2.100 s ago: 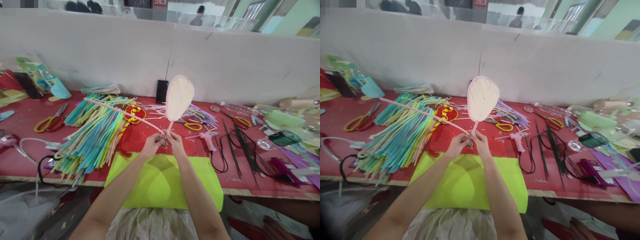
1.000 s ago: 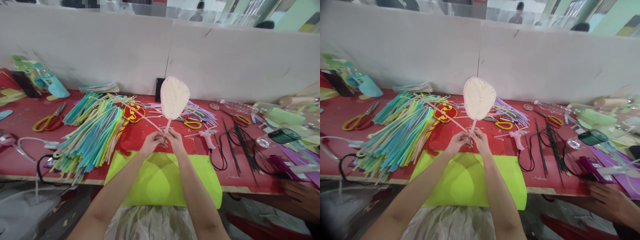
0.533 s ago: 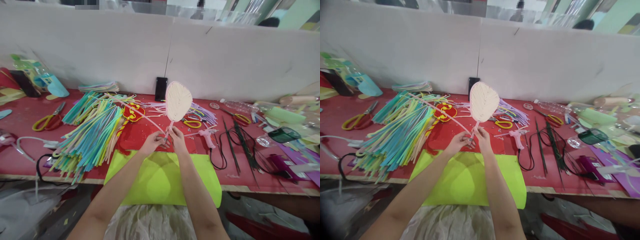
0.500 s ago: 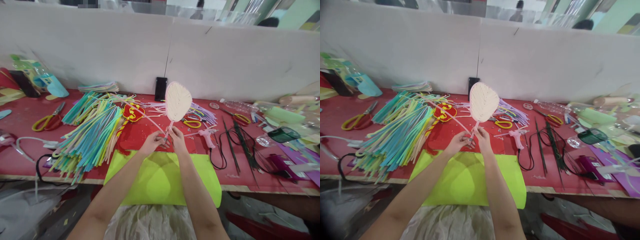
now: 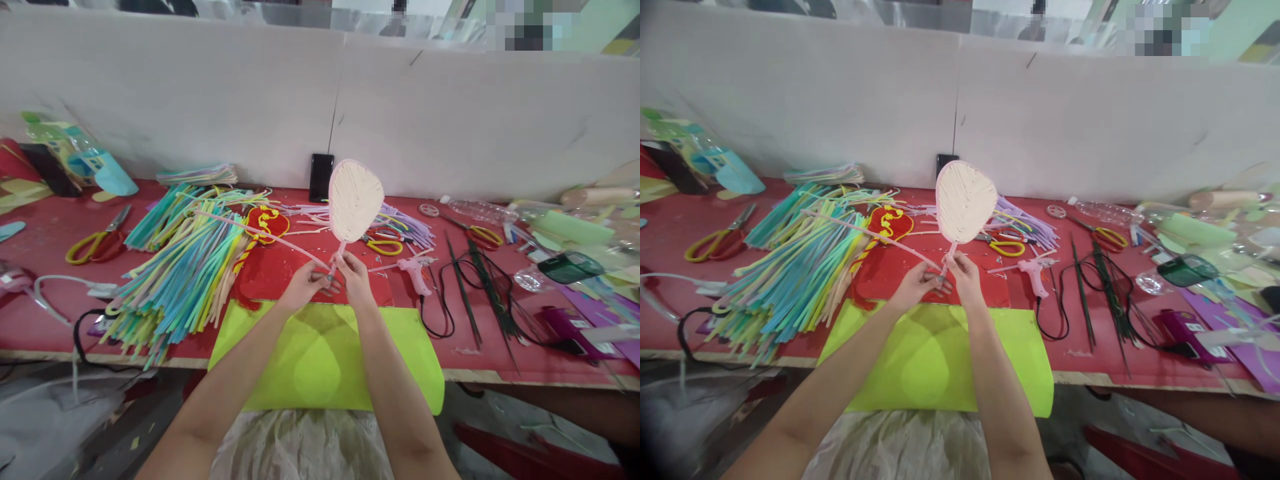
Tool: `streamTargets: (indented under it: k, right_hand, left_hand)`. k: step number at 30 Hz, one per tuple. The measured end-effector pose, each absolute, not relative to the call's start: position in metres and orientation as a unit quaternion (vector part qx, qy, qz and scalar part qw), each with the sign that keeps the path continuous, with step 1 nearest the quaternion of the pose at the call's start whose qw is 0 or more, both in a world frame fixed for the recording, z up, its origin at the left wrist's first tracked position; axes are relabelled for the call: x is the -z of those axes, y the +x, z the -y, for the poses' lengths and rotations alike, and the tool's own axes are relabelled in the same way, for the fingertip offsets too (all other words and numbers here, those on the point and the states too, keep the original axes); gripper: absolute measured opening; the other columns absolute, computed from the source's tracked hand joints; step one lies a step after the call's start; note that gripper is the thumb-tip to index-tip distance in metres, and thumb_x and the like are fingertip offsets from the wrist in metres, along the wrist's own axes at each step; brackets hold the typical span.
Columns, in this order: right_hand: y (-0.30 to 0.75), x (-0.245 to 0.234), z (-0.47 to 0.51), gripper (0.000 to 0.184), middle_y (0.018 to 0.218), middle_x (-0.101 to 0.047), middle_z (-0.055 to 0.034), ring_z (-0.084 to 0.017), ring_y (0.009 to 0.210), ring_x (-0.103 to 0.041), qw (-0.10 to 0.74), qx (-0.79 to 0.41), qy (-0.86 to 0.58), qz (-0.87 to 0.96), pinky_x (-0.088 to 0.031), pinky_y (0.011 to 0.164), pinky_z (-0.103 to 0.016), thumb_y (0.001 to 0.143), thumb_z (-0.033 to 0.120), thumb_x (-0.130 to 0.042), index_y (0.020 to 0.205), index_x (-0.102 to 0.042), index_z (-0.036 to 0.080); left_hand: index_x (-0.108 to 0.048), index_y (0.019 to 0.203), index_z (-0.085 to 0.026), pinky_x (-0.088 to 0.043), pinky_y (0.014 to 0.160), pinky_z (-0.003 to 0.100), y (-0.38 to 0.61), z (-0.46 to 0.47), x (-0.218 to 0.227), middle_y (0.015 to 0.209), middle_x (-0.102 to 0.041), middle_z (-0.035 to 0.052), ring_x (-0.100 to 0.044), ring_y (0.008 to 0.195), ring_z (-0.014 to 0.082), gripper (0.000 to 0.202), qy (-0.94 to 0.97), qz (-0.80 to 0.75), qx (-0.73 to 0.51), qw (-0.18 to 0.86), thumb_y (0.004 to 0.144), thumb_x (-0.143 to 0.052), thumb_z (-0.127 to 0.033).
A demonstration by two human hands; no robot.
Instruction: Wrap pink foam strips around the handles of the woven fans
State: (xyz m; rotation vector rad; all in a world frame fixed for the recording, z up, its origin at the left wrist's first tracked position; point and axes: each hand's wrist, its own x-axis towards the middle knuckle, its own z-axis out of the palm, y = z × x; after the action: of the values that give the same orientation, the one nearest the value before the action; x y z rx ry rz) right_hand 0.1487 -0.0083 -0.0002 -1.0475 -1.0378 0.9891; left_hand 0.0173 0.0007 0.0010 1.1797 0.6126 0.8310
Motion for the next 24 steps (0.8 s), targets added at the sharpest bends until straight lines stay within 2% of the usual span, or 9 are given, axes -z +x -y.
streamTargets:
  k: [8,15,19,24]
  right_hand:
    - [0.149,-0.004,0.01,0.022,0.066,-0.053,0.0013,-0.011,0.064,-0.048,0.63,-0.412,-0.46,0.471,-0.041,0.064,-0.024,0.075,0.042,-0.058,0.071,-0.059,0.02]
    - [0.15,-0.004,0.008,0.022,0.064,-0.051,0.0021,-0.011,0.062,-0.049,0.622,-0.397,-0.457,0.496,-0.04,0.063,-0.024,0.075,0.041,-0.057,0.071,-0.058,0.019]
    - [0.15,0.002,0.006,0.02,0.065,-0.051,0.0025,-0.01,0.061,-0.05,0.628,-0.388,-0.461,0.492,-0.041,0.062,-0.024,0.076,0.04,-0.056,0.074,-0.057,0.019]
    - [0.147,0.004,0.005,0.021,0.064,-0.052,0.0023,-0.01,0.061,-0.051,0.634,-0.379,-0.468,0.485,-0.042,0.06,-0.023,0.076,0.04,-0.056,0.074,-0.054,0.019]
  left_hand:
    - [-0.045,0.09,-0.016,-0.054,0.063,0.031,0.019,0.0,-0.001,0.073,-0.068,0.0051,-0.067,0.066,0.0176,0.033,0.548,-0.291,-0.385,0.683,0.071,-0.065,-0.033]
    - [-0.059,0.08,-0.015,-0.052,0.075,0.029,0.02,0.0,0.0,0.085,-0.064,0.0051,-0.065,0.082,0.0164,0.01,0.643,-0.331,-0.418,0.551,0.075,-0.057,-0.022]
    - [-0.061,0.087,-0.017,-0.051,0.077,0.03,0.019,0.001,0.002,0.087,-0.064,0.0048,-0.064,0.081,0.0155,0.013,0.688,-0.341,-0.426,0.479,0.077,-0.052,-0.018]
    - [-0.061,0.088,-0.017,-0.051,0.076,0.03,0.021,0.003,0.005,0.087,-0.066,0.0054,-0.065,0.079,0.0162,0.014,0.695,-0.378,-0.44,0.426,0.077,-0.056,-0.026]
